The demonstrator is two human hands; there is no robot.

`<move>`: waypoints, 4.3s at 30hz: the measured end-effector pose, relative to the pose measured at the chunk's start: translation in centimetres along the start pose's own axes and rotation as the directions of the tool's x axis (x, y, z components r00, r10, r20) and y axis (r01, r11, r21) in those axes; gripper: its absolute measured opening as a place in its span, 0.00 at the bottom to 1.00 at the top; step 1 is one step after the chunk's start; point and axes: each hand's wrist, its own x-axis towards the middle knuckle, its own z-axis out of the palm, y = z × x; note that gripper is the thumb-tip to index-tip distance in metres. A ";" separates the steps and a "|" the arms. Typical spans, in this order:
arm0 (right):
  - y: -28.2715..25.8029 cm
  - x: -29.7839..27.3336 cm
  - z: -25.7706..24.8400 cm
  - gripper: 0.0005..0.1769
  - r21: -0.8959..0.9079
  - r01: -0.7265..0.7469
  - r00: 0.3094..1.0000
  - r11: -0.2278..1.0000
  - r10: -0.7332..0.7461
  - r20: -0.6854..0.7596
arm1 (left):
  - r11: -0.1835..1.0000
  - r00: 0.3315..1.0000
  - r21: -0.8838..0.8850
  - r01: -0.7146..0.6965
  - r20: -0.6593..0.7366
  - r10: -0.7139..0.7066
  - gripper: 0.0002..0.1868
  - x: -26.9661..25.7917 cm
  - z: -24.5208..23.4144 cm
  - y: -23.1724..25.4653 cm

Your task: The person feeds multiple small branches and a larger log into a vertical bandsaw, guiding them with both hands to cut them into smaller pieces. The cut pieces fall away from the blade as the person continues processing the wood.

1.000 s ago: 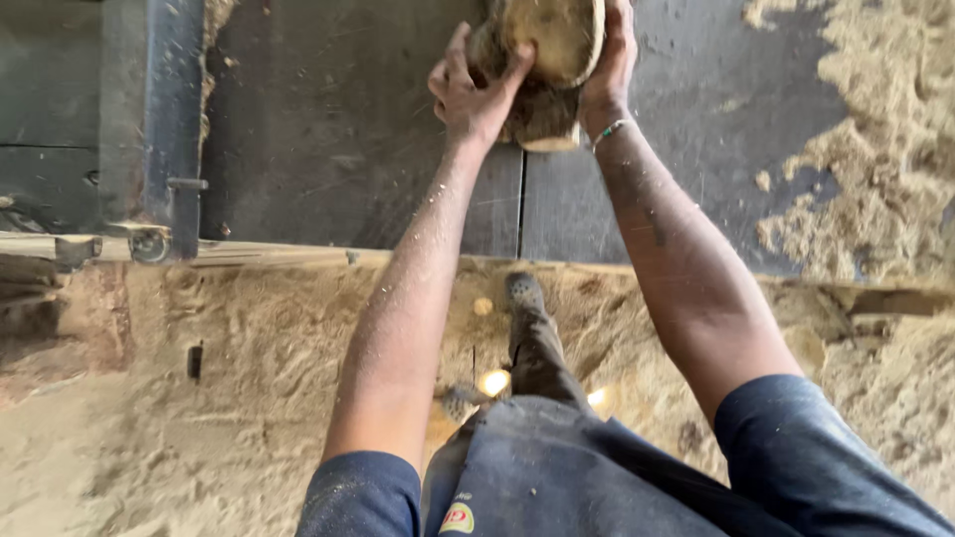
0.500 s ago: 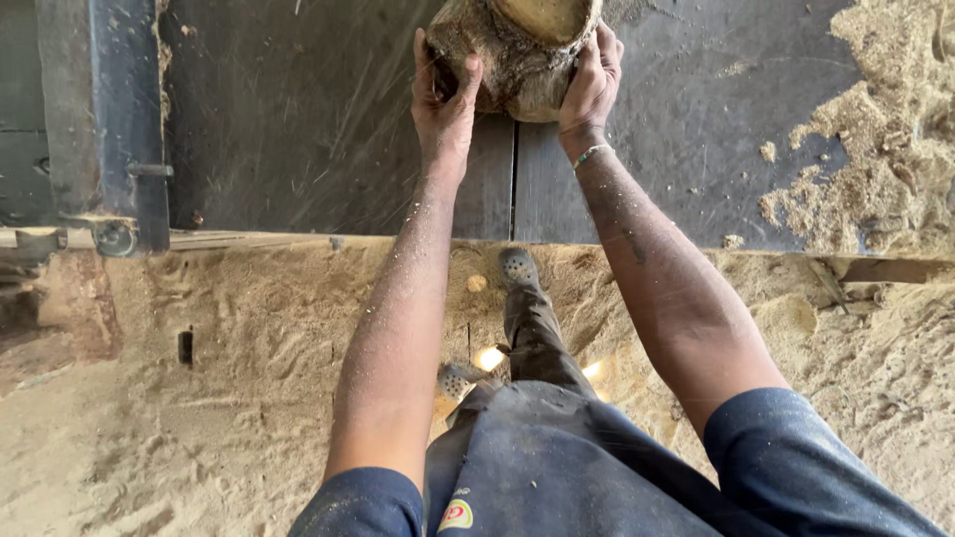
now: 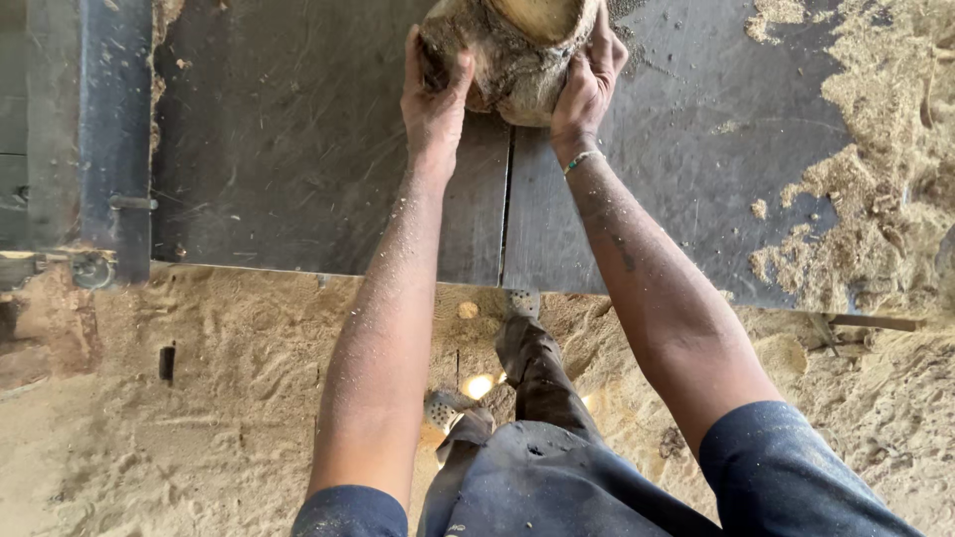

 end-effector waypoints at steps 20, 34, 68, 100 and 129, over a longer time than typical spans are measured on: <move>-0.1 10.0 -2.2 0.36 -0.028 -0.179 0.855 0.984 0.169 0.490 | 0.999 0.996 0.008 -0.050 0.070 0.049 0.56 9.5 1.4 -0.4; -7.2 3.3 -12.5 0.19 -0.278 0.006 0.917 0.960 0.106 0.385 | 0.890 0.910 0.352 -0.288 -0.188 0.369 0.10 -2.3 -2.6 -4.8; -28.0 9.2 -36.1 0.32 -0.958 0.270 0.944 0.098 -0.221 0.244 | 0.859 0.954 0.503 0.089 0.204 -0.219 0.09 -31.2 4.0 0.7; -28.7 -22.1 -31.9 0.42 -0.974 0.101 0.487 0.201 0.844 0.225 | 0.730 0.717 0.625 0.276 0.372 -0.589 0.73 -34.9 9.2 -3.2; -28.7 -47.9 -34.2 0.50 -0.743 -0.467 0.394 0.479 0.865 0.310 | 0.844 0.852 0.157 0.513 0.023 -0.522 0.54 -62.9 -9.3 4.1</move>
